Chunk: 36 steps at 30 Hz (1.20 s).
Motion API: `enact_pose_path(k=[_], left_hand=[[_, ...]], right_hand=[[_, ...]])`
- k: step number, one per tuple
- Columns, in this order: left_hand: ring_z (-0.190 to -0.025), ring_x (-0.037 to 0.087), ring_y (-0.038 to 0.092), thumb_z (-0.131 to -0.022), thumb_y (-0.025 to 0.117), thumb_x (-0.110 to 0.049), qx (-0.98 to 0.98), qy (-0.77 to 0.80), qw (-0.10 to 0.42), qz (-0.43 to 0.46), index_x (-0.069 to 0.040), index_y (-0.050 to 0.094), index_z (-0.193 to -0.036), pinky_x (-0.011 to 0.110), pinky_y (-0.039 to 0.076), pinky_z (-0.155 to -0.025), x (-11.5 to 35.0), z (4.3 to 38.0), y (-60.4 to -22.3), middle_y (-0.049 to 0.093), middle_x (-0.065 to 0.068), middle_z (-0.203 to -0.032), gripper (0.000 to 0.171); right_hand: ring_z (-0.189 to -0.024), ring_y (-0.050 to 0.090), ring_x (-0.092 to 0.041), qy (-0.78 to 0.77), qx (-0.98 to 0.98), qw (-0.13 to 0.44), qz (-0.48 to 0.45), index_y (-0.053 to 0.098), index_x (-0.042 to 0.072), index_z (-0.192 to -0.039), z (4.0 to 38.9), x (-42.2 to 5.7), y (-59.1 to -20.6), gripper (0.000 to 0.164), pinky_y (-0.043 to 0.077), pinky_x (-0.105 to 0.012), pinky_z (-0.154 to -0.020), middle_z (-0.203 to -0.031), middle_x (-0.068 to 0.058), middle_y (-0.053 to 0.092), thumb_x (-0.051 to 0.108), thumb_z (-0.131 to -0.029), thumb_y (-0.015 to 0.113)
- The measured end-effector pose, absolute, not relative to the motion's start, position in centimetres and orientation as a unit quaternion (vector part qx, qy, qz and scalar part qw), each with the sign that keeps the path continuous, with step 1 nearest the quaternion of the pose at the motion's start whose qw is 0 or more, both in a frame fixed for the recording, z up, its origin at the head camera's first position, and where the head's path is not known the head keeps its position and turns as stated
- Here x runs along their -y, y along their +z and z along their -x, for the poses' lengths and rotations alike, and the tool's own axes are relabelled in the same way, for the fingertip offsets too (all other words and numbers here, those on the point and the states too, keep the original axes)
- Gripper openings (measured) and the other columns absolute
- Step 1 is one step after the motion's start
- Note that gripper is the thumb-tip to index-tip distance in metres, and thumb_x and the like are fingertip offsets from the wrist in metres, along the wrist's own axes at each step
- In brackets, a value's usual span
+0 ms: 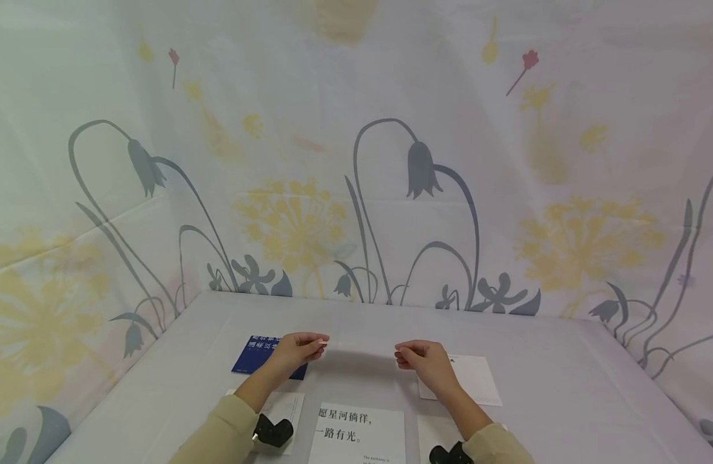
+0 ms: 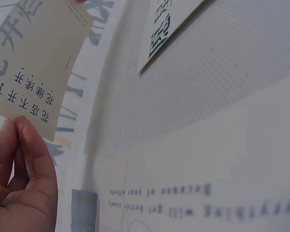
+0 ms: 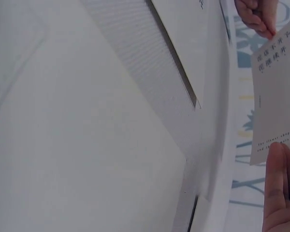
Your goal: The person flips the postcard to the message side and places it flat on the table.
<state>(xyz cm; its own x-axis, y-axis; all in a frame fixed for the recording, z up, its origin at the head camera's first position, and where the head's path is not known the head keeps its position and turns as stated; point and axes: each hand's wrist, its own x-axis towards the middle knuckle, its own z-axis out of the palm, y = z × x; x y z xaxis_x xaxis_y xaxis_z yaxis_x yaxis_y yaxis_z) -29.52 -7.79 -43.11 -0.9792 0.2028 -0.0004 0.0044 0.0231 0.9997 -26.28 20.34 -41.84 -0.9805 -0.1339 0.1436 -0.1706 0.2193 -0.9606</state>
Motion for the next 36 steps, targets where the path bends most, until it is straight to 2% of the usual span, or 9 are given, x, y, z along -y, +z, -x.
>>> enact_pose_path(k=[17, 23, 30, 36], left_hand=[[-0.086, 0.016, 0.063, -0.092, 0.058, -0.006, -0.707, 0.700, 0.091, -0.055, 0.010, 0.062, -0.112, 0.025, 0.053, -0.077, 7.79, 29.41, -43.06, 0.063, 0.020, -0.109, 0.026], [-0.081, 0.010, 0.061, -0.091, 0.059, -0.007, -0.713, 0.693, 0.091, -0.050, 0.008, 0.063, -0.110, 0.026, 0.053, -0.077, 7.81, 29.28, -42.92, 0.065, 0.013, -0.105, 0.025], [-0.080, 0.010, 0.061, -0.091, 0.059, -0.005, -0.710, 0.697, 0.088, -0.043, 0.009, 0.063, -0.110, 0.026, 0.053, -0.075, 7.81, 29.23, -42.93, 0.065, 0.012, -0.103, 0.025], [-0.075, 0.009, 0.060, -0.090, 0.059, -0.005, -0.711, 0.697, 0.084, -0.036, 0.010, 0.063, -0.110, 0.025, 0.053, -0.072, 7.81, 29.29, -43.02, 0.066, 0.009, -0.094, 0.025]], right_hand=[[-0.081, 0.067, -0.023, 0.606, 0.791, 0.023, -0.080, 0.061, -0.016, -0.104, 26.42, -20.43, -42.05, 0.023, 0.054, -0.029, -0.073, -0.095, -0.020, 0.066, 0.003, -0.091, 0.056], [-0.080, 0.067, -0.022, 0.586, 0.808, 0.025, -0.054, 0.065, -0.010, -0.104, 26.23, -20.30, -42.00, 0.022, 0.053, -0.030, -0.077, -0.101, -0.018, 0.066, 0.006, -0.091, 0.058], [-0.078, 0.065, -0.020, 0.584, 0.810, 0.029, -0.047, 0.065, -0.010, -0.103, 26.34, -20.02, -42.07, 0.020, 0.054, -0.027, -0.070, -0.097, -0.016, 0.067, 0.003, -0.089, 0.060], [-0.079, 0.066, -0.021, 0.579, 0.814, 0.030, -0.039, 0.066, -0.009, -0.102, 26.25, -19.60, -41.87, 0.018, 0.054, -0.028, -0.069, -0.097, -0.016, 0.067, 0.001, -0.088, 0.059]])
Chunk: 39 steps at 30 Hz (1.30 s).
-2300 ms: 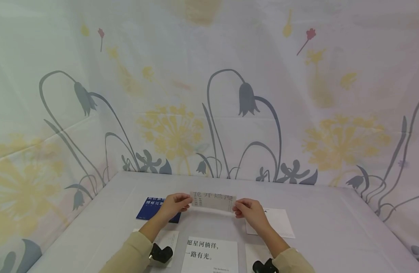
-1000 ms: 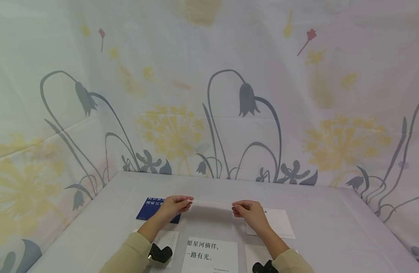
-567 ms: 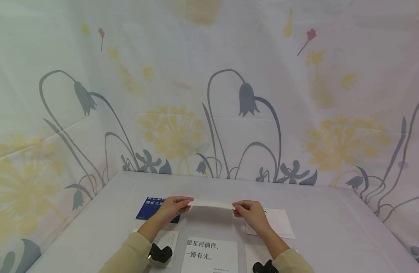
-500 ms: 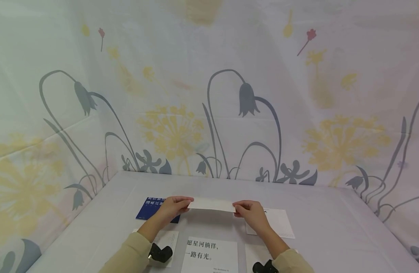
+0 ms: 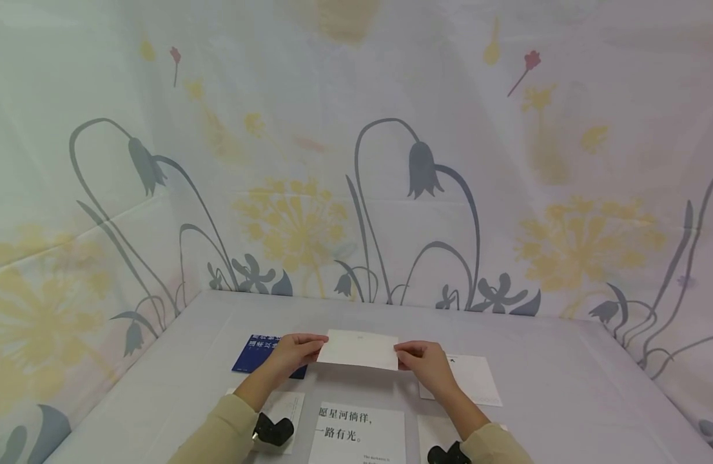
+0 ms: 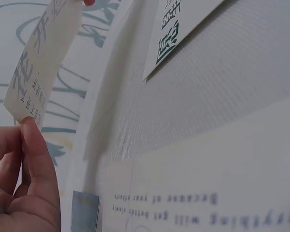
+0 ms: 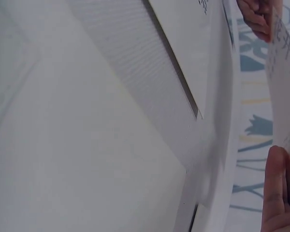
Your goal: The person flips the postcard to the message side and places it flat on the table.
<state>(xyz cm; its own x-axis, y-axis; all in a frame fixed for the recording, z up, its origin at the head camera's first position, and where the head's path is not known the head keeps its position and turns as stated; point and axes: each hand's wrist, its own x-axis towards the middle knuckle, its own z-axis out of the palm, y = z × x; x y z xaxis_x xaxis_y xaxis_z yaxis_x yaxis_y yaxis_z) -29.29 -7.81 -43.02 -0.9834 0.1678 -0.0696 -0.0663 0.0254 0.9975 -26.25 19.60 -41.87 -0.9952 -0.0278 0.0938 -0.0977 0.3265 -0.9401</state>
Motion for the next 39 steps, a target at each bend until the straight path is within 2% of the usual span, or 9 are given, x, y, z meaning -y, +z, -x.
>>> enact_pose_path(k=[5, 10, 15, 22, 39], left_hand=[[-0.073, 0.010, 0.060, -0.090, 0.059, -0.004, -0.712, 0.696, 0.084, -0.031, 0.010, 0.063, -0.110, 0.025, 0.053, -0.071, 7.8, 29.3, -43.1, 0.065, 0.007, -0.088, 0.024], [-0.075, 0.011, 0.061, -0.090, 0.058, -0.004, -0.712, 0.696, 0.082, -0.033, 0.010, 0.057, -0.117, 0.027, 0.054, -0.071, 7.9, 29.1, -43.1, 0.064, 0.008, -0.090, 0.030], [-0.074, 0.012, 0.062, -0.091, 0.057, -0.004, -0.719, 0.689, 0.083, -0.031, 0.009, 0.054, -0.122, 0.029, 0.054, -0.071, 7.9, 29.0, -43.0, 0.064, 0.008, -0.091, 0.034], [-0.073, 0.014, 0.062, -0.087, 0.061, -0.004, -0.746, 0.663, 0.067, -0.016, 0.006, 0.059, -0.116, 0.031, 0.055, -0.067, 7.6, 28.9, -43.0, 0.065, 0.009, -0.092, 0.031], [-0.069, 0.014, 0.062, -0.084, 0.065, -0.002, -0.786, 0.617, 0.038, -0.014, 0.004, 0.062, -0.110, 0.028, 0.055, -0.062, 7.4, 28.6, -42.9, 0.061, 0.008, -0.087, 0.027]], right_hand=[[-0.077, 0.066, -0.023, 0.584, 0.810, 0.034, -0.039, 0.065, -0.010, -0.101, 26.2, -19.4, -41.9, 0.017, 0.055, -0.028, -0.068, -0.095, -0.017, 0.067, 0.000, -0.087, 0.060], [-0.073, 0.066, -0.022, 0.587, 0.809, 0.032, -0.034, 0.065, -0.010, -0.101, 26.3, -19.3, -42.1, 0.017, 0.055, -0.028, -0.065, -0.094, -0.016, 0.067, -0.002, -0.086, 0.060], [-0.068, 0.065, -0.023, 0.596, 0.802, 0.037, -0.031, 0.063, -0.010, -0.106, 26.2, -19.1, -42.0, 0.022, 0.055, -0.029, -0.060, -0.085, -0.011, 0.065, -0.006, -0.084, 0.061], [-0.066, 0.063, -0.023, 0.600, 0.799, 0.037, -0.036, 0.056, -0.011, -0.115, 26.3, -18.9, -42.0, 0.033, 0.056, -0.031, -0.058, -0.078, -0.010, 0.064, -0.010, -0.082, 0.059], [-0.061, 0.062, -0.021, 0.585, 0.811, 0.029, 0.002, 0.057, -0.014, -0.113, 26.3, -17.9, -42.2, 0.034, 0.055, -0.032, -0.056, -0.074, -0.009, 0.063, -0.011, -0.079, 0.061]])
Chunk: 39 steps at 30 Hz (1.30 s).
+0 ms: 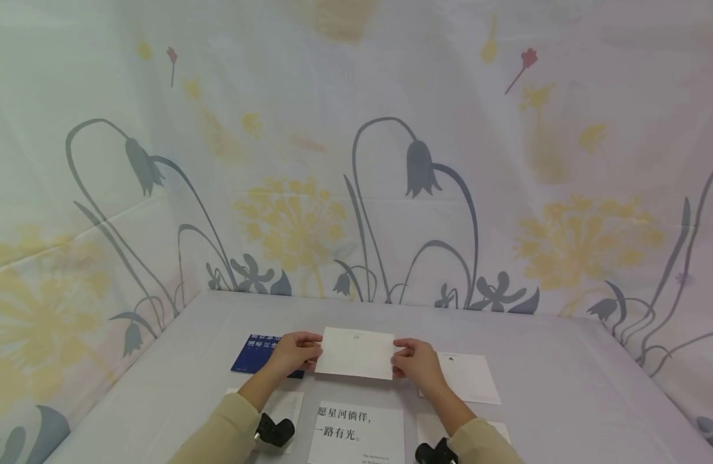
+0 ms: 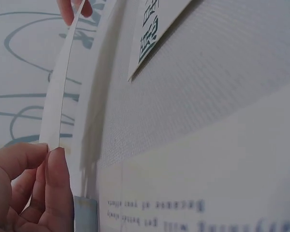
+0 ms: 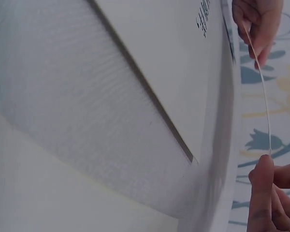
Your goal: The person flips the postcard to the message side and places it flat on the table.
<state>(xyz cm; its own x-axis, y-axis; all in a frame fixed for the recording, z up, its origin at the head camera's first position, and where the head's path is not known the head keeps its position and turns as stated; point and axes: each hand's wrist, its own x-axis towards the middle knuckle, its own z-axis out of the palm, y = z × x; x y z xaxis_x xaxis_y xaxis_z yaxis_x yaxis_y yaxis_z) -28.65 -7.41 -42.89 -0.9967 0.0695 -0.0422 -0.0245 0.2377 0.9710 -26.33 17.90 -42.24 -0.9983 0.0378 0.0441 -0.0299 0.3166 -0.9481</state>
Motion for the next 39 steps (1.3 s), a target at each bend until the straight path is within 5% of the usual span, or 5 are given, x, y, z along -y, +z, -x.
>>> enact_pose_path(k=[39], left_hand=[[-0.063, 0.013, 0.061, -0.082, 0.065, 0.003, -0.825, 0.563, 0.051, 0.020, 0.003, 0.065, -0.101, 0.027, 0.054, -0.054, 6.5, 28.3, -43.4, 0.063, 0.006, -0.079, 0.019]], right_hand=[[-0.058, 0.056, -0.013, 0.517, 0.855, -0.012, 0.034, 0.056, -0.014, -0.111, 26.2, -17.4, -43.3, 0.038, 0.053, -0.026, -0.051, -0.075, -0.007, 0.055, -0.009, -0.074, 0.064]])
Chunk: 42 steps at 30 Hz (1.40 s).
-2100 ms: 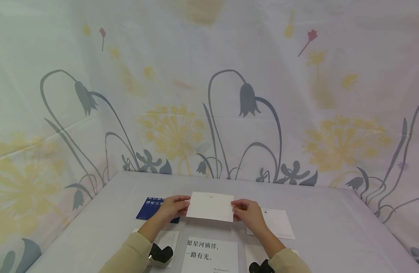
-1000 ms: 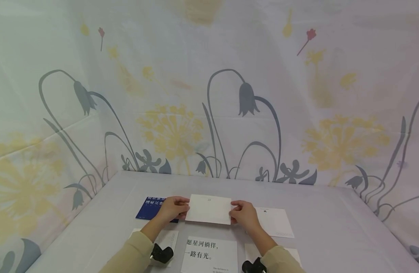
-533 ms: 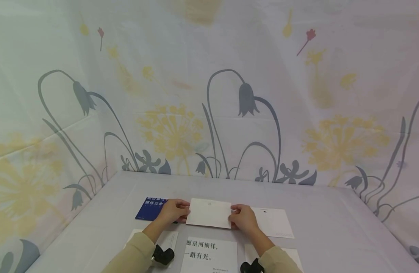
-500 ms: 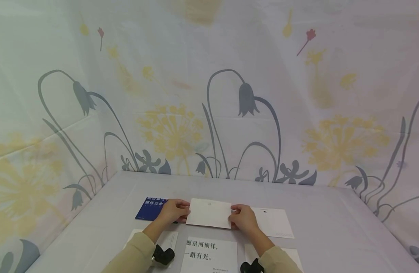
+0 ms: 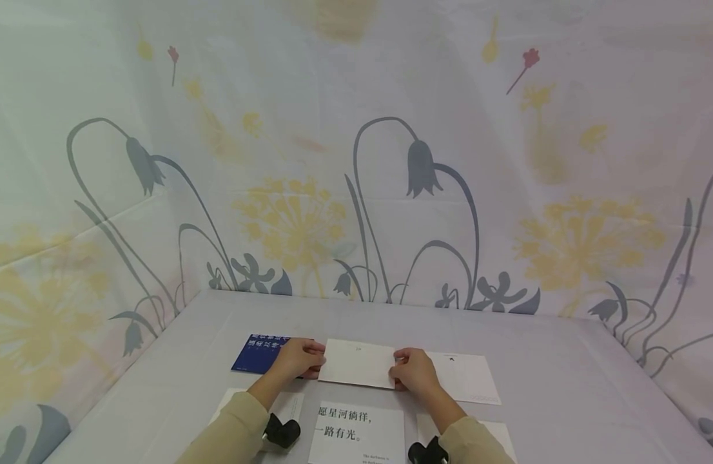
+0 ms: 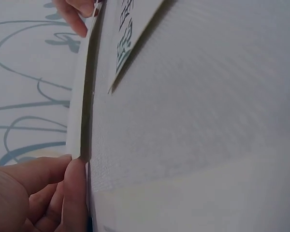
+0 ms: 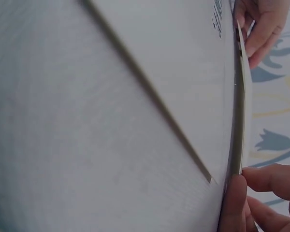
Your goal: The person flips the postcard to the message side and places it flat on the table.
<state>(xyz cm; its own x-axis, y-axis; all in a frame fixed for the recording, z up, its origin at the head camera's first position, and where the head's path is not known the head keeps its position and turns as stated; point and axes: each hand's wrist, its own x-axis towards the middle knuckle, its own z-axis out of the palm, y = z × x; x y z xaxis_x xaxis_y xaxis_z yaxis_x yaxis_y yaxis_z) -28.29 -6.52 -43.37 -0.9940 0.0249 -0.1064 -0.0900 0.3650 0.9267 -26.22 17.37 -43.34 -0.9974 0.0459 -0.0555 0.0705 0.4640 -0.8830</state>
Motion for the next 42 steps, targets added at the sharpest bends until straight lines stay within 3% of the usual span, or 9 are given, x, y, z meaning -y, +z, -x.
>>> enact_pose_path(k=[16, 42], left_hand=[[-0.056, 0.011, 0.059, -0.080, 0.066, 0.005, -0.830, 0.555, 0.042, 0.030, 0.003, 0.065, -0.098, 0.024, 0.053, -0.050, 6.17, 28.26, -43.10, 0.061, 0.005, -0.072, 0.018], [-0.055, 0.010, 0.058, -0.079, 0.068, 0.003, -0.828, 0.560, 0.041, 0.011, 0.005, 0.062, -0.106, 0.024, 0.052, -0.050, 6.16, 27.80, -42.64, 0.061, 0.005, -0.076, 0.027]], right_hand=[[-0.049, 0.052, -0.011, -0.496, -0.868, 0.026, -0.023, 0.055, -0.014, -0.111, 26.01, -17.19, -43.00, 0.037, 0.046, -0.023, -0.047, -0.070, -0.006, 0.052, -0.005, -0.076, 0.062], [-0.057, 0.054, -0.015, -0.513, -0.858, 0.031, 0.007, 0.052, -0.009, -0.121, 25.78, -17.52, -43.05, 0.048, 0.049, -0.027, -0.052, -0.076, -0.007, 0.053, -0.002, -0.076, 0.067]])
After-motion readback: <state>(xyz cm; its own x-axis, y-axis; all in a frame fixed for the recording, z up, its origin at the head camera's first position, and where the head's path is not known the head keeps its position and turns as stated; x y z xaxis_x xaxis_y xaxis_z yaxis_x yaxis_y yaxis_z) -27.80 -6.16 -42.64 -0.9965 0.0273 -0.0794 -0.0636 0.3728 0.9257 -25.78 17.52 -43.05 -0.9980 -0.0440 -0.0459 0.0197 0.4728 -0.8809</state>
